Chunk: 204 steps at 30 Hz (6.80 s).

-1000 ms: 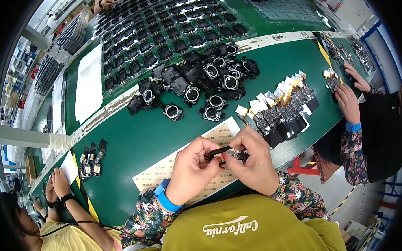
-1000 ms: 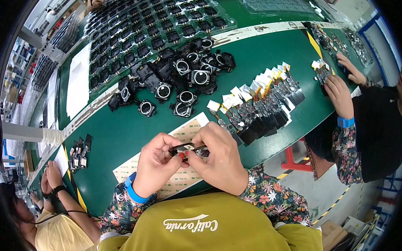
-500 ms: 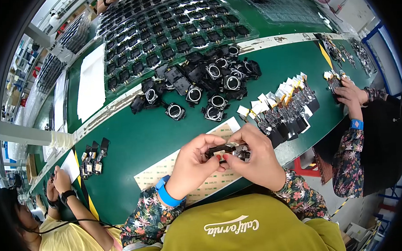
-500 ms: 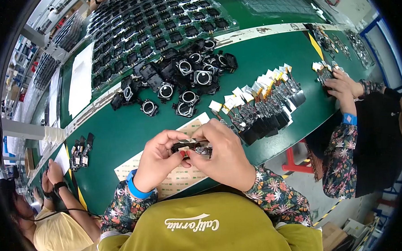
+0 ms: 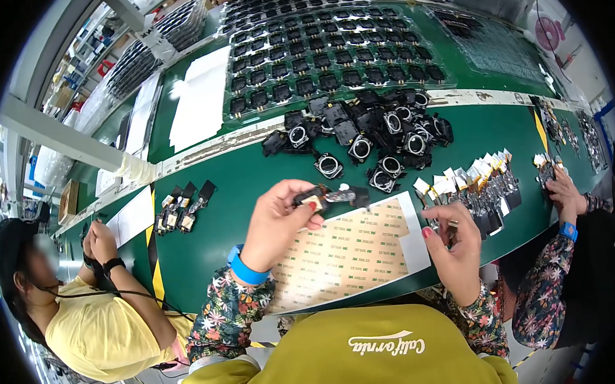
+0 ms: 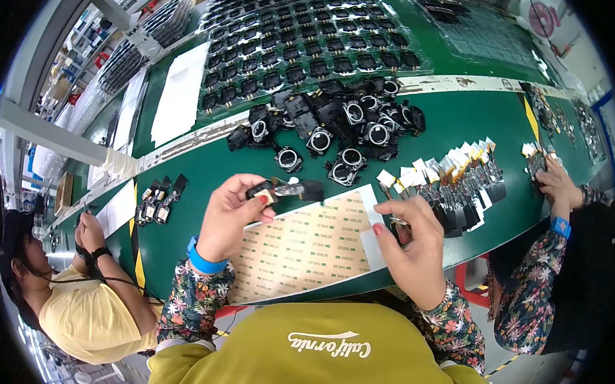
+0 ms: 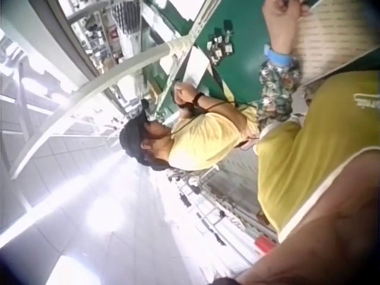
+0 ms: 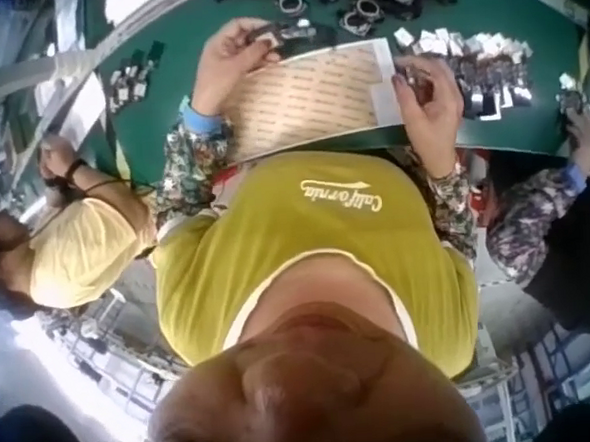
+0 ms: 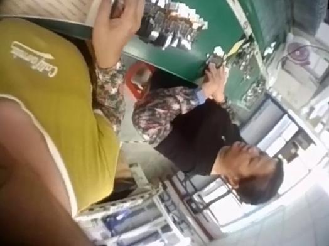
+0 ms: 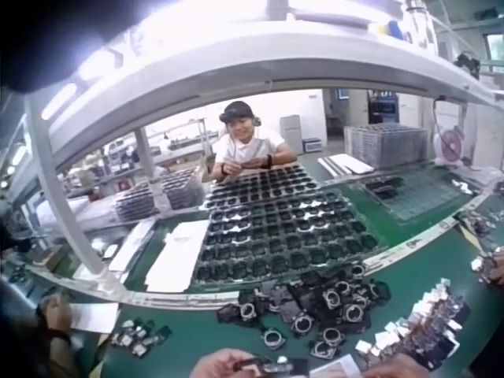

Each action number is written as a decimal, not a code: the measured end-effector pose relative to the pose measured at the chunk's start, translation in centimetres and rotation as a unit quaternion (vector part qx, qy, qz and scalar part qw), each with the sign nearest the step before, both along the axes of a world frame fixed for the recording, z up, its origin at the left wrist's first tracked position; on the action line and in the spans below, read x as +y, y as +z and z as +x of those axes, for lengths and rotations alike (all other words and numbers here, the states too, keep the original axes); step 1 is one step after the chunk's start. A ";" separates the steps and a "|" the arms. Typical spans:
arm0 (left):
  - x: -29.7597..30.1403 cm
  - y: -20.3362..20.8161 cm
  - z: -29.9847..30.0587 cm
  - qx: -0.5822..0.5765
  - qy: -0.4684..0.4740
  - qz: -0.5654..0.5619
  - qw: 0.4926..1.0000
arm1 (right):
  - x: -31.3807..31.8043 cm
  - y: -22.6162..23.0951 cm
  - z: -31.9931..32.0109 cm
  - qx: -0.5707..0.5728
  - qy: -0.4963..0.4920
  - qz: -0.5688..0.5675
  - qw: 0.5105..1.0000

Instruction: The person cleans and assembles small black plastic electronic components at a workbench using fine-tipped tweezers.

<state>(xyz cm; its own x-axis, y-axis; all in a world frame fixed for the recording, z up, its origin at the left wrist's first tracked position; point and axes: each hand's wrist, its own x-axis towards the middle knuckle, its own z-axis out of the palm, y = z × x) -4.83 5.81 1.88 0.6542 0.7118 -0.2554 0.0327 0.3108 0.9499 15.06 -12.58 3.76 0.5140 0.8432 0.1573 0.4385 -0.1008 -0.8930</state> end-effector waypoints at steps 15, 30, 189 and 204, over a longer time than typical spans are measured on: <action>7.2 -2.9 -16.7 0.480 0.255 0.487 0.684 | -0.5 -1.0 3.0 -0.099 -0.035 -0.009 0.994; -1.1 -1.6 9.7 0.111 -0.174 0.648 0.733 | 1.0 -3.2 2.7 -0.319 -0.071 -0.069 0.943; -5.6 -1.5 5.1 -0.028 -0.102 0.009 0.994 | 0.2 -1.1 -1.6 -0.406 0.125 0.194 0.884; -5.1 -1.3 5.0 -0.051 -0.146 -0.040 0.987 | 3.2 -1.7 -0.9 -0.116 0.047 0.020 0.992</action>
<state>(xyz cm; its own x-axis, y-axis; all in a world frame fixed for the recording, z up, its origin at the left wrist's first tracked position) 0.17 0.70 0.61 0.8537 0.4696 -0.2251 0.0371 0.3764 0.9257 14.13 -9.42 2.05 0.3795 0.8765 0.2960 0.6388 -0.0168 -0.7692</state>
